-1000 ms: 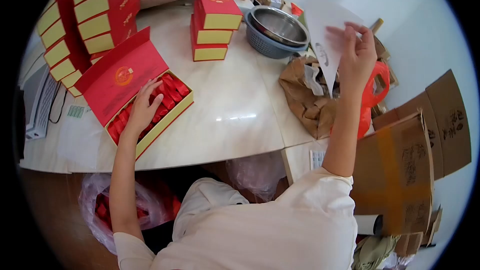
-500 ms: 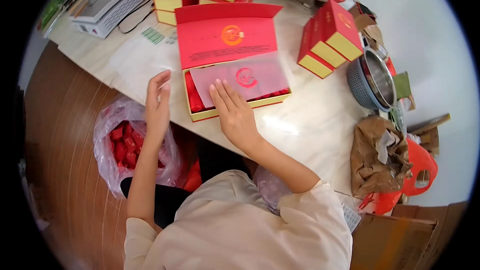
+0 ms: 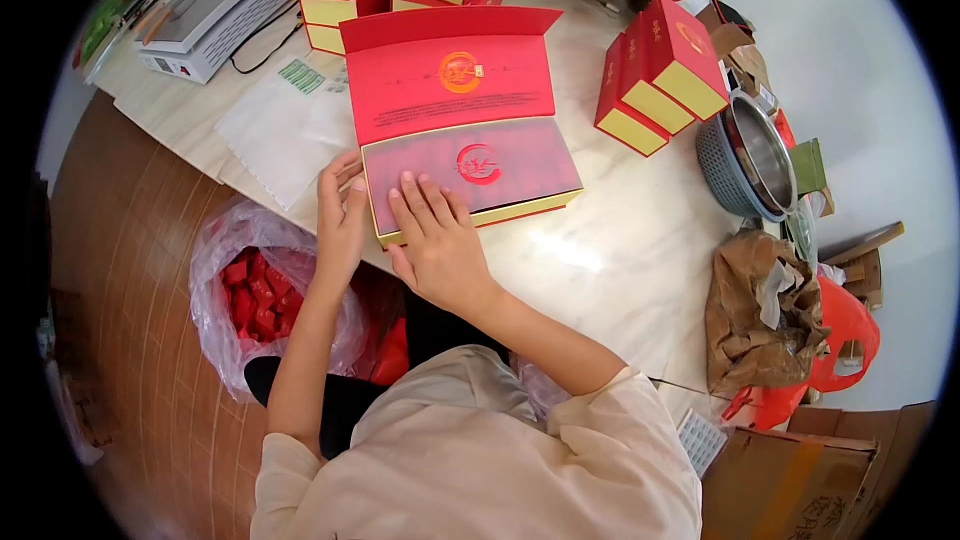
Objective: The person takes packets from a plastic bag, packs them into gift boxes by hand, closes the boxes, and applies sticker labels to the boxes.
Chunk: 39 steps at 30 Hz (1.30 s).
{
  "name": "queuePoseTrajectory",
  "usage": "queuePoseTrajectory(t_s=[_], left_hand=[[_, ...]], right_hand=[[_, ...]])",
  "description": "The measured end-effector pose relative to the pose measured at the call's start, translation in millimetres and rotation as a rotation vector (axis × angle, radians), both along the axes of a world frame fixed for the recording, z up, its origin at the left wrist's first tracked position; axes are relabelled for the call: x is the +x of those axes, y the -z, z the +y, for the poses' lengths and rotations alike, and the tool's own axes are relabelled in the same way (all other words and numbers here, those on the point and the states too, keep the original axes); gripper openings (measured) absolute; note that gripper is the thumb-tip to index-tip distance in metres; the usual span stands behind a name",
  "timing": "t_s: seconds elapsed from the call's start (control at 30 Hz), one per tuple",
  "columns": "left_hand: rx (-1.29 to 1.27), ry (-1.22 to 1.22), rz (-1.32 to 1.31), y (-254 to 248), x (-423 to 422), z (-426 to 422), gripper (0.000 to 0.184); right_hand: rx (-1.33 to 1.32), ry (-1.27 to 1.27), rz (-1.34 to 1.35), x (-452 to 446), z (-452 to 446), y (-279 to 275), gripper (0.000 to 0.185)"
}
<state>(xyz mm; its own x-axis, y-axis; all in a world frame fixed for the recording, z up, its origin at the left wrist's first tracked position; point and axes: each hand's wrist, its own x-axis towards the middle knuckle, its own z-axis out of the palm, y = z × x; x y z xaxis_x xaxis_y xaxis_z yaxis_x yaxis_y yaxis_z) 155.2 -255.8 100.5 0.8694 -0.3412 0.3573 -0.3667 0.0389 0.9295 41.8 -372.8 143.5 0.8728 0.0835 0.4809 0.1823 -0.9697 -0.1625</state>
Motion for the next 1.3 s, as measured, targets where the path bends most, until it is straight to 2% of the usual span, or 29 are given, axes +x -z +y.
queuePoseTrajectory(t_s=[0.13, 0.17, 0.2, 0.27, 0.3, 0.37, 0.4, 0.43, 0.5, 0.57, 0.63, 0.7, 0.77, 0.9, 0.97, 1.1, 1.13, 1.17, 1.23, 1.27, 1.3], left_hand=[[-0.053, 0.004, 0.030, -5.4, 19.9, -8.9, 0.048], [-0.112, 0.013, 0.065, -8.5, 24.2, -12.7, 0.052], [-0.047, 0.023, 0.114, -23.8, 24.6, -14.0, 0.058], [-0.097, 0.078, 0.204, -36.6, 36.4, -17.1, 0.059], [-0.148, 0.126, 0.295, -43.4, 42.6, -18.7, 0.060], [-0.188, 0.154, 0.291, -60.4, 48.4, -20.2, 0.062], [-0.261, 0.202, 0.246, -67.5, 49.9, -20.5, 0.063], [-0.332, 0.247, 0.204, -77.2, 49.4, -19.7, 0.065], [-0.335, 0.290, 0.202, -89.5, 39.1, -12.5, 0.066], [-0.051, 0.791, 0.325, -90.7, 34.4, -6.1, 0.063], [0.376, 0.585, 0.219, -82.8, -5.1, -20.8, 0.061], [0.861, 0.280, -0.676, -52.5, -26.5, -34.8, 0.062], [0.895, 0.216, -0.712, -57.4, -37.3, -38.0, 0.063], [0.908, 0.183, -0.728, -50.1, -35.2, -38.2, 0.066], [0.951, 0.219, -0.767, -47.5, -36.5, -39.2, 0.069], [1.034, 0.218, -0.806, -50.1, -42.1, -38.3, 0.081], [1.003, 0.167, -0.876, -48.3, -40.4, -36.3, 0.075], [1.009, 0.147, -0.882, -52.8, -35.0, -32.3, 0.075], [0.485, 0.550, -0.362, -64.8, -19.4, -18.8, 0.058], [0.199, 0.521, -0.097, -67.9, -9.6, -11.8, 0.046], [0.128, 0.424, 0.078, -66.3, 4.7, -3.1, 0.043]], right_hand=[[0.082, 0.000, 0.006, -3.8, -5.0, -4.0, 0.056], [0.098, 0.029, -0.040, -5.4, -10.6, -9.9, 0.056], [0.113, 0.057, -0.087, -6.4, -18.6, -14.5, 0.055], [0.195, 0.161, -0.112, -8.2, -50.6, -14.8, 0.052], [0.218, 0.215, -0.180, -10.2, -67.8, -19.6, 0.049], [0.239, 0.364, -0.317, -19.3, -102.0, -29.3, 0.042], [0.476, 0.376, -0.397, -26.4, -110.9, -43.1, 0.037], [0.499, 0.413, -0.523, -32.6, -125.0, -49.9, 0.034], [0.549, 0.445, -0.736, -47.9, -149.1, -64.6, 0.038], [0.710, 0.485, -0.849, -59.0, -161.2, -76.3, 0.041], [0.774, 0.447, -0.798, -64.2, -166.5, -78.3, 0.042], [0.717, 0.439, -0.685, -55.9, -166.5, -70.3, 0.043], [0.640, 0.418, -0.492, -41.9, -152.2, -67.9, 0.043], [0.664, 0.242, -0.321, -1.3, -132.1, -64.5, 0.041], [0.665, 0.137, -0.325, 33.1, -122.8, -69.4, 0.035], [0.644, 0.011, 0.051, 117.1, -99.8, -66.7, 0.026], [0.527, -0.062, 0.110, 142.0, -99.0, -55.7, 0.028], [0.407, -0.132, 0.168, 165.9, -99.8, -40.1, 0.030], [0.025, -0.072, 0.278, 204.2, -98.7, -6.8, 0.042], [0.028, -0.082, 0.268, 214.2, -94.5, 3.7, 0.042], [-0.003, -0.048, 0.400, 224.0, -89.2, 11.9, 0.050]])
